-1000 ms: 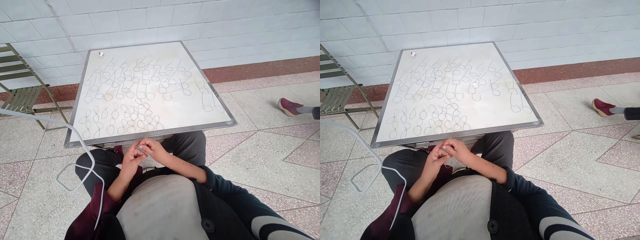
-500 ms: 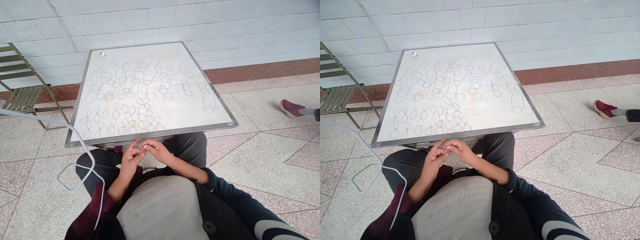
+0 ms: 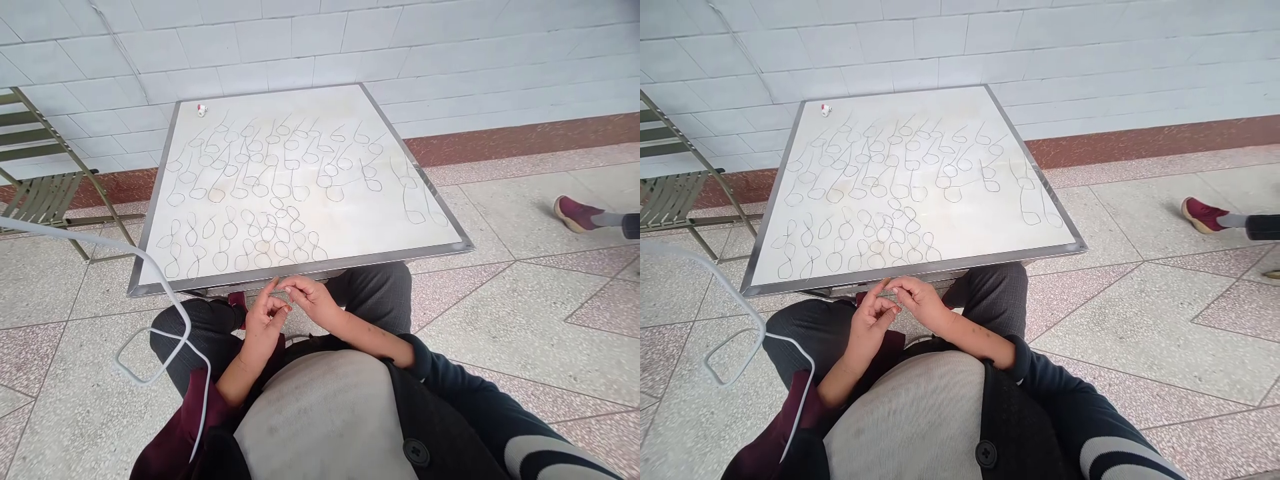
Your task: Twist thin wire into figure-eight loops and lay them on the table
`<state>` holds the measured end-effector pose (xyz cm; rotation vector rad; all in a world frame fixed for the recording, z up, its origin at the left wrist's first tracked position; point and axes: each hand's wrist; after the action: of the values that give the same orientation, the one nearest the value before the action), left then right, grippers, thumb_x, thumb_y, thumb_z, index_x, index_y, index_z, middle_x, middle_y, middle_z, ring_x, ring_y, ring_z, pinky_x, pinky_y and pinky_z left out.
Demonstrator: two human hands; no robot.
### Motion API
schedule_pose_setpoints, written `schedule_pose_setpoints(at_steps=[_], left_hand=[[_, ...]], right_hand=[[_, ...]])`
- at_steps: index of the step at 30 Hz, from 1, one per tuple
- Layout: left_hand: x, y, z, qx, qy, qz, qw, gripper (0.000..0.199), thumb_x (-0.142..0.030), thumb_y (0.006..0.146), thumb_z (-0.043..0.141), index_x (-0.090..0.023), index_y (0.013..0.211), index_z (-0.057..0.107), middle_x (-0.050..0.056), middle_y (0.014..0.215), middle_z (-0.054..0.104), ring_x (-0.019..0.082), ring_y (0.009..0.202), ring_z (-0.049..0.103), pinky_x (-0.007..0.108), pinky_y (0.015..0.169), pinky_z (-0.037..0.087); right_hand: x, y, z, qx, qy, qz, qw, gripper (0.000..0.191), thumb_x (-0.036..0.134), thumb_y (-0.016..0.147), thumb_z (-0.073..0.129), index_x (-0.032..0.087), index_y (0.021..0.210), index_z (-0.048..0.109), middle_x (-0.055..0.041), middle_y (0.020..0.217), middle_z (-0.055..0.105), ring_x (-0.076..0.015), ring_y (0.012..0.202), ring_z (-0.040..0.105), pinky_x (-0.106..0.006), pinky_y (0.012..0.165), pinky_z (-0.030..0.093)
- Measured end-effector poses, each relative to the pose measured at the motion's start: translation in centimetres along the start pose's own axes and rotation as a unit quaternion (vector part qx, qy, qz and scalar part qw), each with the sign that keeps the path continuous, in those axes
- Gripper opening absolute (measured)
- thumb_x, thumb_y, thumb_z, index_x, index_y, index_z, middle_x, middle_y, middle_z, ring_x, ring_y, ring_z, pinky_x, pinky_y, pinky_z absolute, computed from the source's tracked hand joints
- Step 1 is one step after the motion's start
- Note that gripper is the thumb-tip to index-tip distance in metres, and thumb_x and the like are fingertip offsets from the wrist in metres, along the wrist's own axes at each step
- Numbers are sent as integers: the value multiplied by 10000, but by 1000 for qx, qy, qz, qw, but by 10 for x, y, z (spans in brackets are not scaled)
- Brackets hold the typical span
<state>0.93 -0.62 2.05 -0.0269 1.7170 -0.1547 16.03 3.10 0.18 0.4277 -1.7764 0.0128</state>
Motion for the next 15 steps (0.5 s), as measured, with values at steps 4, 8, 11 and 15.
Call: schedule_pose_setpoints(at_steps=[4,8,11,15], left_hand=[[1,0,0,-2,24,10,1000,582,-210,812,618,-207,1375,468,-32,715,619,119,648,530,249,675,417],[5,0,0,-1,34,19,999,611,-204,805,612,-217,1393,446,-41,707,609,117,639,524,245,673,417],[7,1,1,1,42,20,999,626,-188,794,607,-212,1396,439,-44,700,604,114,632,524,244,670,422],[6,1,3,-4,39,13,999,631,-165,774,603,-203,1384,449,-46,695,588,111,626,517,239,655,418]], right_hand=[[-3,0,-1,6,-12,-21,1000,177,235,932,486,212,975,657,-41,939,681,-154,862,612,-296,791,471],[-2,3,-5,24,-63,-44,997,189,246,952,471,203,924,653,-48,901,680,-164,854,600,-312,792,475],[-1,6,-8,43,-122,-87,988,221,263,966,462,200,886,658,-46,809,667,-176,806,564,-317,772,464],[-3,7,-8,30,-156,-111,981,228,268,973,452,199,891,654,-43,799,668,-177,777,541,-312,755,454]])
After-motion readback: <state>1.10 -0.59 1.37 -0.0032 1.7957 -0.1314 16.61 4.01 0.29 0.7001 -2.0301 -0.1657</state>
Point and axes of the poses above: each hand's wrist, its own y-axis towards the middle knuckle, its own z-axis out of the palm, x = y × z
